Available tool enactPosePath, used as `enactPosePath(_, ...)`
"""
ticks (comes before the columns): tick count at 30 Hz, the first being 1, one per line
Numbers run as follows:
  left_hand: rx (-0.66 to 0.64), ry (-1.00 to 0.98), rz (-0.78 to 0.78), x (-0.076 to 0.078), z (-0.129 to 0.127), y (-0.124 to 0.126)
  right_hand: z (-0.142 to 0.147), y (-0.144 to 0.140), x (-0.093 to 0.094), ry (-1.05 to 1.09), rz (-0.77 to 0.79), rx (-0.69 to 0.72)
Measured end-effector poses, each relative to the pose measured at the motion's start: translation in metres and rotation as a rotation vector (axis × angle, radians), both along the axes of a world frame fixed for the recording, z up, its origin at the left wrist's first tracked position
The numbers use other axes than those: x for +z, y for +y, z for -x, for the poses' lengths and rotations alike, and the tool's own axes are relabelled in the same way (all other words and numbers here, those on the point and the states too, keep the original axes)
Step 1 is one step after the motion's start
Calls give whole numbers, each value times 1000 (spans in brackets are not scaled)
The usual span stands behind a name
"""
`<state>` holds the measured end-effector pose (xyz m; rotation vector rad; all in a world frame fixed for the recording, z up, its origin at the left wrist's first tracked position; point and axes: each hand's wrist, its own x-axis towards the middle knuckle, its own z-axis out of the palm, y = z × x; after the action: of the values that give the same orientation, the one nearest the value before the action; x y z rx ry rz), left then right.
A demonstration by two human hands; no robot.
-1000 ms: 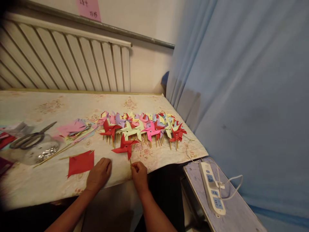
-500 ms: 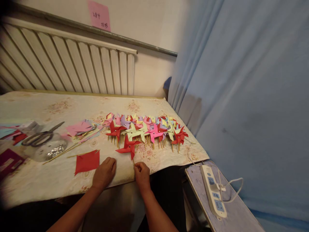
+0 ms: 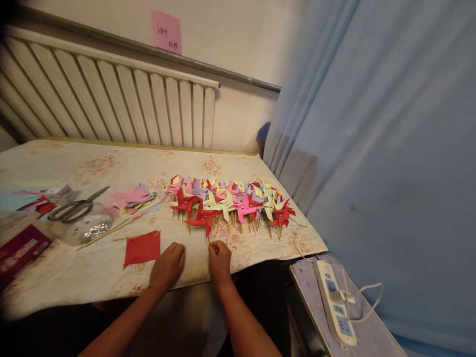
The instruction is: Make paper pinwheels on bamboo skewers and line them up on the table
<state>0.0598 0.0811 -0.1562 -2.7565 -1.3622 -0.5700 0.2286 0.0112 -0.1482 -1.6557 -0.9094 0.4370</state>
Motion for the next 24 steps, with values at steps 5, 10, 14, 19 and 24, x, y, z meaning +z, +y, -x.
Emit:
enactPosePath(5, 13, 17, 18, 0, 0, -1, 0, 10, -2, -15, -17, -21)
enactPosePath(10, 20, 24, 11, 2, 0, -2, 1, 18, -3, -48, -34, -33)
enactPosePath(14, 23, 22, 27, 2, -1, -3, 3, 23, -3, -53, -43, -30)
enactPosePath(19, 24, 20, 45, 2, -1, -2, 5, 28, -3, -102, -33, -39)
enactPosePath(24, 14, 26, 31, 1, 0, -1, 5, 30, -7, -165, -18, -49)
